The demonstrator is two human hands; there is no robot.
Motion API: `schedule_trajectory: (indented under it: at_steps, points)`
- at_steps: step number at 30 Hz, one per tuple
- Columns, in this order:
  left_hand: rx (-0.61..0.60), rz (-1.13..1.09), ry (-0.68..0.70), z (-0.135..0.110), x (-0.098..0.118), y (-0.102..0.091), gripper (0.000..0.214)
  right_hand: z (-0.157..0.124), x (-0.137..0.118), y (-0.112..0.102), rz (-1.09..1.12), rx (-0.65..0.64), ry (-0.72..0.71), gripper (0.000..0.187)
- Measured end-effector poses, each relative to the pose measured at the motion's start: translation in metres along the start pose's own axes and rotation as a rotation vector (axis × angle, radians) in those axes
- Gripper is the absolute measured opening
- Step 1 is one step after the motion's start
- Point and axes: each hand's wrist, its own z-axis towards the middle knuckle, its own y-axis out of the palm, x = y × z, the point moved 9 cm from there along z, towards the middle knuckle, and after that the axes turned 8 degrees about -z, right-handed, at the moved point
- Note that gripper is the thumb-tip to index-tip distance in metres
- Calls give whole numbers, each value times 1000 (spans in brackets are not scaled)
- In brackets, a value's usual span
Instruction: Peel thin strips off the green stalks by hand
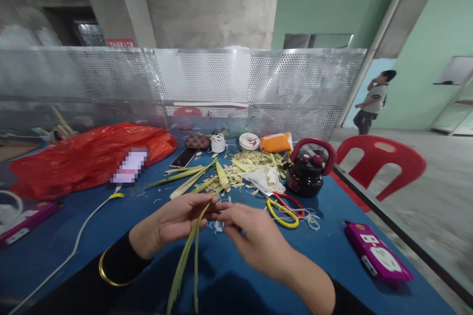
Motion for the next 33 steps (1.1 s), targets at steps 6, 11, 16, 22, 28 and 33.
schedule_trajectory:
  at_steps: [6, 11, 16, 22, 28, 33]
  points:
    - [113, 69, 28, -19, 7, -22, 13, -35, 3, 44, -229, -49, -27, 21]
    - [207, 232, 159, -39, 18, -41, 9, -42, 8, 41, -171, 176, 74, 18]
    - [209, 231, -15, -37, -21, -56, 14, -43, -1, 27, -8, 382, 101, 16]
    - [97, 86, -95, -31, -47, -46, 12, -47, -51, 46, -258, 277, -288, 17]
    - [172, 52, -53, -41, -26, -46, 12, -60, -46, 57, -351, 197, -349, 23]
    - [208, 143, 91, -52, -1, -52, 15, -61, -41, 76, -357, 61, -318, 22]
